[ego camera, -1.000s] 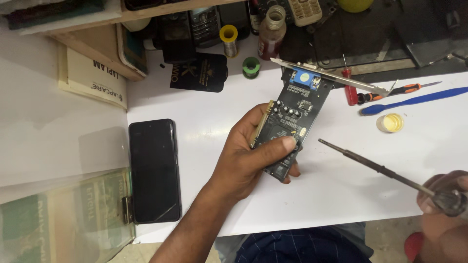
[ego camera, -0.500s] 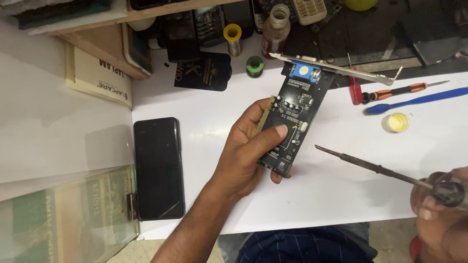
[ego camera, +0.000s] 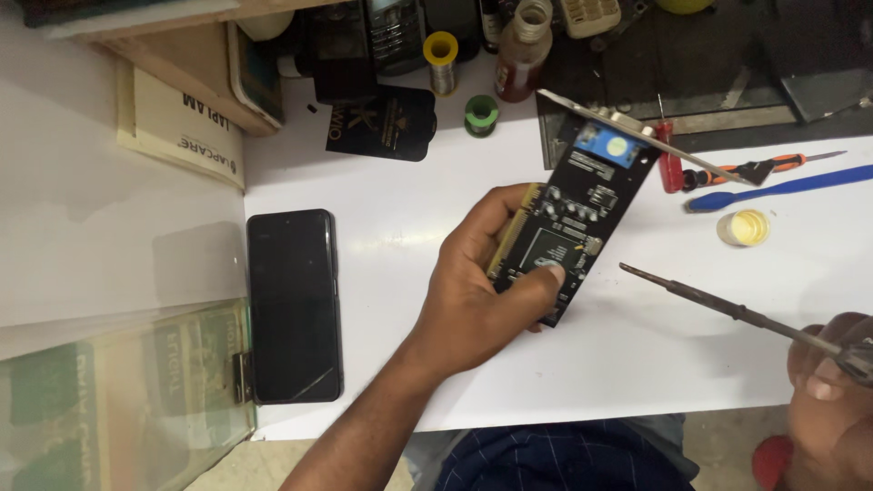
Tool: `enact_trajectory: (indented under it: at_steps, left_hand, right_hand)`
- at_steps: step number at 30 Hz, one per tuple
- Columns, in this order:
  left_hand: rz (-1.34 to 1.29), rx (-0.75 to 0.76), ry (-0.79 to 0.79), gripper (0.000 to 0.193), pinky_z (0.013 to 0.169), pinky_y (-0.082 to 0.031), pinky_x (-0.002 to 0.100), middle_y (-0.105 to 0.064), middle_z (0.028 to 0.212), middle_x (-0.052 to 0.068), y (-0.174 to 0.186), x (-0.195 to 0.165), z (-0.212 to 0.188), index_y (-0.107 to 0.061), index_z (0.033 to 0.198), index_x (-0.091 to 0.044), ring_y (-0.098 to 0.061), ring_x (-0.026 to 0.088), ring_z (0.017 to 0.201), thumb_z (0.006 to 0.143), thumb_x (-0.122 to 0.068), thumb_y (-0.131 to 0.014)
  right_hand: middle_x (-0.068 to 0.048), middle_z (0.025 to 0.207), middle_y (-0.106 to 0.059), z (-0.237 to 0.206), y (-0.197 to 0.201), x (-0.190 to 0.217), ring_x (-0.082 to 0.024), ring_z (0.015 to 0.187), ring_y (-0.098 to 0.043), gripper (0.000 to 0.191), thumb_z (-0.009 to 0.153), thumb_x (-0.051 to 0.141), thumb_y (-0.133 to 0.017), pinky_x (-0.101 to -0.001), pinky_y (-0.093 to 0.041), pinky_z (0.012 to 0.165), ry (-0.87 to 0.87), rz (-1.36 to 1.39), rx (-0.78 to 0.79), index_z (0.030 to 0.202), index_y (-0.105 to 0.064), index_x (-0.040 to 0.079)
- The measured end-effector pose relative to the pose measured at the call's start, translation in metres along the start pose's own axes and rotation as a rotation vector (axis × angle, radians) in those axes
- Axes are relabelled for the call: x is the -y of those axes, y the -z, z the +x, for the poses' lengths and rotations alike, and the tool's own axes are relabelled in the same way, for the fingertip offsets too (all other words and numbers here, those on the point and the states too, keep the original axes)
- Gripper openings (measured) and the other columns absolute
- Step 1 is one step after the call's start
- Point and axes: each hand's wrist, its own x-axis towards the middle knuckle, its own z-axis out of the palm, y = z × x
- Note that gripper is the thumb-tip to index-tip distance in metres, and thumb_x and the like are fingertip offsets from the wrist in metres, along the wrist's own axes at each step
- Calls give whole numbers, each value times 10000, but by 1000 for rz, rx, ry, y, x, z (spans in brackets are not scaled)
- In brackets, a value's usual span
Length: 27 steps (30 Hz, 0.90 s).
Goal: The person repairs a graphics card at a workbench. They hold the graphics card in one hand and use a soldering iron with the other hand to work on the board's components, repositioning and flipping the card to reach different areas, and at the end use tweezers on the board while continuing to solder.
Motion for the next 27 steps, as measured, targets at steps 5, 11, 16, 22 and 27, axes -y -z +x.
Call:
enact_trajectory:
  at_steps: [5,11,16,22,27]
  left_hand:
    - [108,6,-45,545,749,-575,254,-674,1069,71,0,0,-5,-490,1453,6,-638,62,892,923,-18,-616]
    - [169,29,-86,539,766,-578,256,-672,1080,60,2,2,-6,-478,1465,-13,-645,58,927,943,-19,-615]
    - [158,43,-78,535,751,-578,260,-668,1066,61,3,2,-6,-471,1469,-12,-641,59,910,954,-23,-614]
    - [-56,43,-16,499,855,-583,265,-664,1109,76,5,6,-3,-435,1431,13,-646,73,998,970,-34,-618]
    - [-254,5,0,451,812,-567,268,-628,997,71,17,13,6,-500,1271,-3,-628,106,889,848,-86,-632]
  right_hand:
    - [-3,778,-548,0,13,-7,-91,652,-440,276,1009,241,-685,-232,-326,569,26,24,54,801,-612,74]
    - [2,786,-512,1,7,-4,-85,663,-417,206,972,134,-692,-234,-314,606,11,1,66,808,-593,57]
    - [-9,769,-501,3,-7,4,-94,621,-402,250,994,170,-622,-239,-308,585,-37,-23,-67,777,-575,57]
    - [-5,752,-482,-1,11,-2,-99,648,-400,283,998,144,-649,-240,-309,586,-49,-13,-50,748,-534,75]
    - [15,756,-498,-17,51,-27,-91,661,-409,295,1040,100,-635,-239,-339,617,-73,-18,-30,767,-522,106]
